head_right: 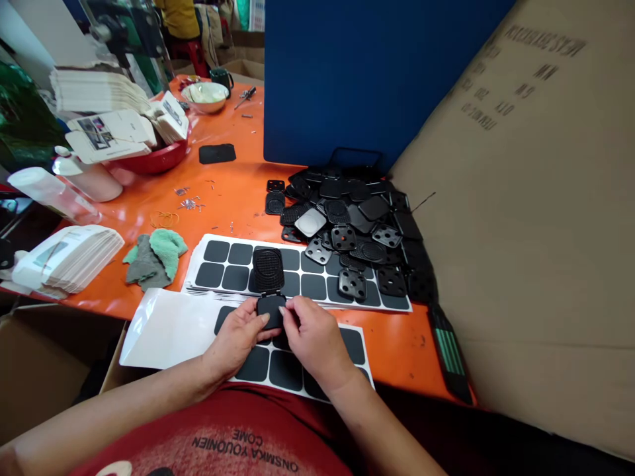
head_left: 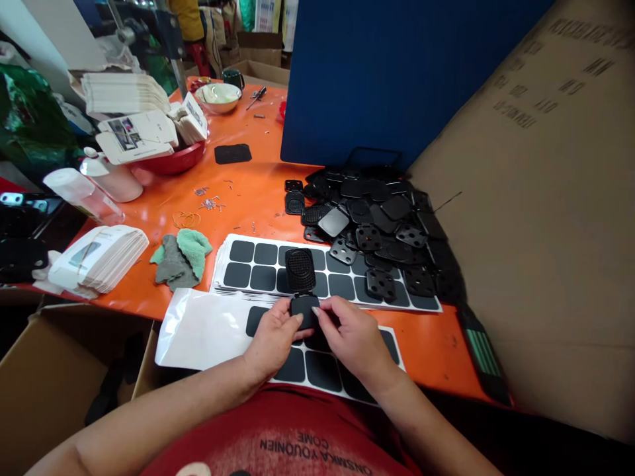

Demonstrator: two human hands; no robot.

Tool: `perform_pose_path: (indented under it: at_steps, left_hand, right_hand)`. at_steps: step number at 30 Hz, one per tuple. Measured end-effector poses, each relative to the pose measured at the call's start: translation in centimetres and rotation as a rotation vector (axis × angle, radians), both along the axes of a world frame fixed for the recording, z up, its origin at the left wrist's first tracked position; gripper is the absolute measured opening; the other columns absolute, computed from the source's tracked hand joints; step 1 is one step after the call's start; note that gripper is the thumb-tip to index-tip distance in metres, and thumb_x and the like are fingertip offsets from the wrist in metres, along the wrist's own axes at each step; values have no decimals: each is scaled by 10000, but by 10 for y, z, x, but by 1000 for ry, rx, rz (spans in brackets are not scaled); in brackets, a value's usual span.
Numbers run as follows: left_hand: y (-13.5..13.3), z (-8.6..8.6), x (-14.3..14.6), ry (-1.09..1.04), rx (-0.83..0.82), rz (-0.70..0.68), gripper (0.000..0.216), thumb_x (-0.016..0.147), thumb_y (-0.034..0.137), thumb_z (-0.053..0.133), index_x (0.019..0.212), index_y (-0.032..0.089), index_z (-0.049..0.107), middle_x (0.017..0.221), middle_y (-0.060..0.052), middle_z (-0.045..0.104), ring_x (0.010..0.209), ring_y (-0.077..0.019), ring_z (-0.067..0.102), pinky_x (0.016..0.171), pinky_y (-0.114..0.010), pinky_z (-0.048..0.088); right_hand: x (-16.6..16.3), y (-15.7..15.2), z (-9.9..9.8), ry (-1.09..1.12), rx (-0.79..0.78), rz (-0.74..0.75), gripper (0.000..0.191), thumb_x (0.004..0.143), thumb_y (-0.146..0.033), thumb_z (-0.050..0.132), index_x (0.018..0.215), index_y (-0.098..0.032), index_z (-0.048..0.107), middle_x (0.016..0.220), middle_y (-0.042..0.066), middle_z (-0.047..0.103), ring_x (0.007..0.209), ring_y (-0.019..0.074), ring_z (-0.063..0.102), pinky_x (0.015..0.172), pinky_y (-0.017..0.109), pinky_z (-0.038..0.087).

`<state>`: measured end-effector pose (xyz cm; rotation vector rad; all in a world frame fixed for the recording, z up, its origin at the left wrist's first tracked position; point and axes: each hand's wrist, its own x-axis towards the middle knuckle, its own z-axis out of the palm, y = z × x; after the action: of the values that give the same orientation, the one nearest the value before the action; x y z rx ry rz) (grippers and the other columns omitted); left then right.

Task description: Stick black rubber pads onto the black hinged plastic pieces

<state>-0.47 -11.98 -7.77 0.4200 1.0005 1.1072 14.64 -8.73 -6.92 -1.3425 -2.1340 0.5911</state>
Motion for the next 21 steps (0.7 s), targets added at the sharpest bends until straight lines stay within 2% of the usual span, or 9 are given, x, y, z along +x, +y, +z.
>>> perform_pose_path:
  at_steps: [2, 4, 6, 9, 11, 15, 18, 20, 21]
  left_hand:
    - [0, 2, 0, 3, 24, 9, 337, 721, 329, 758, 969, 158, 609, 1050, -85, 703, 968, -218, 661, 857, -382, 550]
    - [-1, 4, 1, 7, 44, 15, 349, 712, 334, 772, 968, 159, 612, 1040, -79, 706, 955, -211, 665, 838, -362, 559]
    - [-1, 5, 1, 12, 59, 19, 362, 712, 331, 776, 987, 158, 617, 1034, -74, 707, 931, -197, 669, 812, -334, 566]
    - [-1, 7, -2, 14, 56, 12, 370, 696, 310, 787, 985, 153, 617, 998, -64, 710, 857, -170, 674, 748, -289, 571]
    - [-1, 8, -3, 43, 38, 10, 366, 679, 285, 797, 965, 146, 615, 943, -49, 710, 782, -143, 667, 685, -248, 564]
    - [-1, 13, -6, 124, -17, -3, 354, 639, 255, 822, 895, 143, 604, 746, 3, 680, 602, -93, 615, 541, -179, 500]
    - [1, 24, -13, 148, -58, -16, 353, 630, 334, 832, 815, 150, 595, 608, 39, 614, 479, -80, 543, 430, -174, 441]
    - [2, 38, -30, 166, -70, 24, 375, 627, 406, 829, 772, 151, 595, 568, 49, 585, 436, -71, 498, 381, -167, 404]
    - [1, 48, -45, 180, -76, 63, 381, 623, 418, 830, 761, 149, 599, 568, 48, 589, 438, -68, 498, 379, -161, 399]
  right_hand:
    - [0, 0, 2, -123, 178, 50, 243, 956, -250, 461, 739, -199, 558, 666, 18, 587, 606, 152, 556, 595, 266, 409]
    - [2, 2, 3, -212, 260, 68, 306, 973, -258, 447, 684, -200, 527, 629, 16, 552, 572, 150, 526, 568, 273, 380]
    - [4, 5, 3, -212, 235, 54, 313, 975, -292, 466, 680, -201, 520, 624, 11, 548, 564, 148, 522, 556, 271, 373]
    - [6, 7, 3, -38, 51, 42, 189, 956, -312, 520, 810, -201, 564, 683, 1, 596, 594, 138, 558, 564, 244, 413]
    - [3, 5, 4, 78, -18, 70, 121, 950, -285, 529, 868, -207, 571, 707, -5, 610, 607, 132, 567, 574, 233, 436]
    - [-2, -1, 13, 151, 49, 208, 152, 967, -223, 455, 868, -206, 569, 710, 12, 600, 621, 142, 558, 585, 247, 457]
    - [9, 4, 22, 95, 26, 363, 179, 978, -231, 438, 923, -208, 607, 752, 27, 623, 660, 148, 574, 600, 253, 476]
    - [28, 14, 22, -29, 75, 328, 182, 968, -283, 474, 984, -207, 638, 847, 59, 643, 776, 184, 601, 691, 301, 508]
    - [40, 20, 19, -107, 120, 249, 204, 955, -316, 497, 1034, -202, 645, 928, 87, 643, 863, 216, 605, 759, 347, 515]
